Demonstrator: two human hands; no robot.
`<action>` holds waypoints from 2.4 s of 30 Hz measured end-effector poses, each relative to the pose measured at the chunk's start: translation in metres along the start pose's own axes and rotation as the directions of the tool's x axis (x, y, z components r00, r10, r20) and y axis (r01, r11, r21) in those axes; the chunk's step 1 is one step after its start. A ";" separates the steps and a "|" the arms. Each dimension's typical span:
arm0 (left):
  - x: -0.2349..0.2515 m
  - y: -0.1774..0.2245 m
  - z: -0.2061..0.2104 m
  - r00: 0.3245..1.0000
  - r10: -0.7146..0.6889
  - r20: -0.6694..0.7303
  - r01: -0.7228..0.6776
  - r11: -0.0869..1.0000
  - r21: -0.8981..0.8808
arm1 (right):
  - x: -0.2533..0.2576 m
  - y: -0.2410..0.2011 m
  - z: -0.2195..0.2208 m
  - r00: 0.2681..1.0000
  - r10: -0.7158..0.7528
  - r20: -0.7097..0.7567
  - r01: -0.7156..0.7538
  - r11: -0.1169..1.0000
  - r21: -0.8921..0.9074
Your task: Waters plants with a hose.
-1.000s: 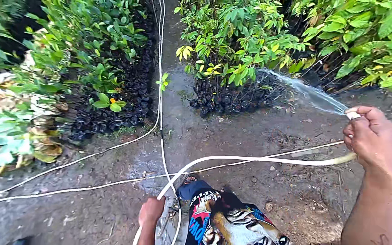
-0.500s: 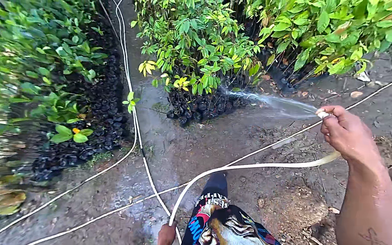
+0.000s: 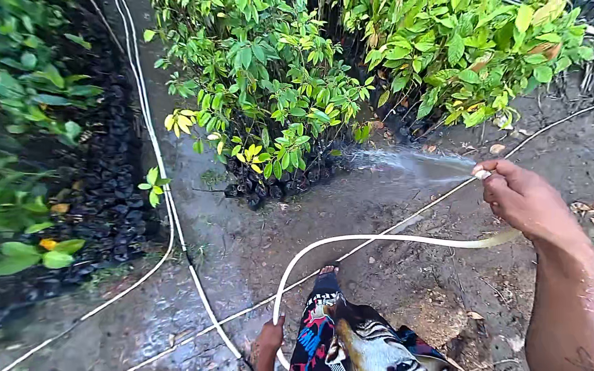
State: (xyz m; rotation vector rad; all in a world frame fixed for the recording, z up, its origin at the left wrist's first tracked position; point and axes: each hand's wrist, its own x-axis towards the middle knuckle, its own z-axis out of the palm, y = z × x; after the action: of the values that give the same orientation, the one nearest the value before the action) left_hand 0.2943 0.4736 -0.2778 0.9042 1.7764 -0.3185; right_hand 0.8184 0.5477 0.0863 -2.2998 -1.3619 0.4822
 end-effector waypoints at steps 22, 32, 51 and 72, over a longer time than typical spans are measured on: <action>-0.034 0.059 0.052 0.999 -0.047 0.025 0.049 0.991 -0.122 | 0.078 0.011 -0.022 0.981 -0.045 0.188 0.059 0.996 -0.072; -0.026 0.040 0.055 0.997 -0.065 0.031 0.069 0.987 -0.146 | 0.084 0.006 -0.002 0.971 -0.080 0.227 0.102 0.991 -0.087; -0.018 0.014 0.053 0.997 -0.067 0.023 0.069 0.986 -0.151 | 0.074 -0.028 0.025 0.933 -0.112 0.342 0.171 0.974 -0.146; -0.022 0.005 0.059 0.997 -0.065 0.029 0.070 0.978 -0.195 | 0.073 -0.036 0.021 0.952 -0.125 0.279 0.192 0.955 -0.227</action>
State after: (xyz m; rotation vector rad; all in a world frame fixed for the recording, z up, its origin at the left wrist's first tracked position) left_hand 0.3416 0.4322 -0.2807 0.6990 1.7855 -0.1916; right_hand 0.8151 0.6319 0.0818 -2.3590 -1.8164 0.6093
